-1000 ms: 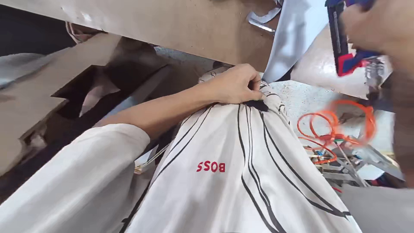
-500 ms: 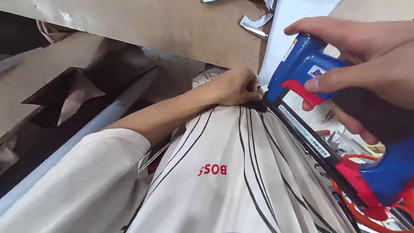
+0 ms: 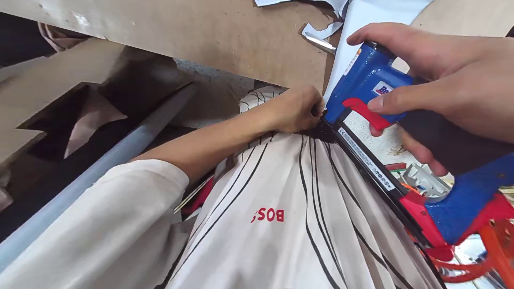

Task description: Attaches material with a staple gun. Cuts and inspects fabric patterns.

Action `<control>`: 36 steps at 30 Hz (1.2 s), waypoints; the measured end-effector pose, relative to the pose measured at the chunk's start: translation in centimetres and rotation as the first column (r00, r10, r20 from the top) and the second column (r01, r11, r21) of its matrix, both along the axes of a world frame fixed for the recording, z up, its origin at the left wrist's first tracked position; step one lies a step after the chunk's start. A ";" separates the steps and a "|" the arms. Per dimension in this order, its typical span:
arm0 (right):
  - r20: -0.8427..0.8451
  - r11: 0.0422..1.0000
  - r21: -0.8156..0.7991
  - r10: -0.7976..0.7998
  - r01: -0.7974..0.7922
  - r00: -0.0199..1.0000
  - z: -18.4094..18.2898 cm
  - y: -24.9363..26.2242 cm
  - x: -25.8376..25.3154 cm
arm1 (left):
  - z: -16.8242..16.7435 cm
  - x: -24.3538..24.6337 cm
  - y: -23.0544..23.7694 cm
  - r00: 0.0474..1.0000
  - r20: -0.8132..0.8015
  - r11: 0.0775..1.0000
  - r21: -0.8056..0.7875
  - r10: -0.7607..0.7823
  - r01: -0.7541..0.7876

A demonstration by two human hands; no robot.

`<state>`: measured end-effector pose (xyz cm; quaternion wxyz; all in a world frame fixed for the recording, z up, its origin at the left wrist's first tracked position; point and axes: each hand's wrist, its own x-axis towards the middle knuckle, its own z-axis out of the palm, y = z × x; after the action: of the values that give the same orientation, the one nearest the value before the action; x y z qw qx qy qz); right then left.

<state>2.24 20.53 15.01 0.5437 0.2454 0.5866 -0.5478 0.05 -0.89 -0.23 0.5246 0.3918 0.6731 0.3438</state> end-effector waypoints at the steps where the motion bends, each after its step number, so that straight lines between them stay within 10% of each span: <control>1: 0.005 1.000 -0.020 -0.002 0.003 1.000 0.0 0.0 -0.1 | 0.0 0.0 0.0 1.000 -0.002 1.000 -0.012 -0.003 0.003; 7: -0.003 1.000 -0.018 -0.019 0.019 1.000 -0.6 0.2 0.4 | -0.2 0.3 0.0 0.999 -0.040 0.999 0.006 0.033 -0.033; 11: -0.312 0.975 0.223 0.067 0.004 0.948 -1.7 5.2 4.5 | -0.8 1.1 -1.6 0.958 0.087 0.953 0.111 0.273 -0.282; 15: -0.380 0.585 0.811 0.563 -0.029 0.734 -6.2 7.6 7.8 | -2.3 1.2 -3.5 0.931 0.331 0.861 0.416 0.156 -0.292; 21: -0.522 0.412 0.850 0.578 0.328 0.627 -21.6 12.0 12.9 | -1.4 0.8 -0.7 0.780 0.397 0.723 0.322 0.484 -0.612; 25: -0.746 0.348 0.649 0.464 0.677 0.477 -23.2 8.5 11.1 | -1.3 -0.9 -1.0 0.616 -0.084 0.599 0.365 0.784 -0.713; 29: -0.810 0.653 0.579 0.392 0.488 0.437 -23.0 2.0 6.2 | -8.3 -3.5 -2.6 0.351 -0.683 0.736 0.418 0.641 -0.532; 32: -0.690 0.649 0.705 0.539 0.284 0.483 -24.9 -1.4 1.9 | -11.9 -3.4 -4.0 0.495 -0.757 0.846 0.140 0.427 -0.515; 36: -0.649 0.594 0.759 0.660 0.267 0.378 -25.9 -0.7 0.3 | -10.2 -1.0 -4.7 0.351 -0.811 0.775 0.186 0.468 -0.604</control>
<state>2.53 19.81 -10.89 0.0398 0.0307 0.9795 -0.1951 -0.90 -5.59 -10.42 0.0316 0.2224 0.9490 0.2212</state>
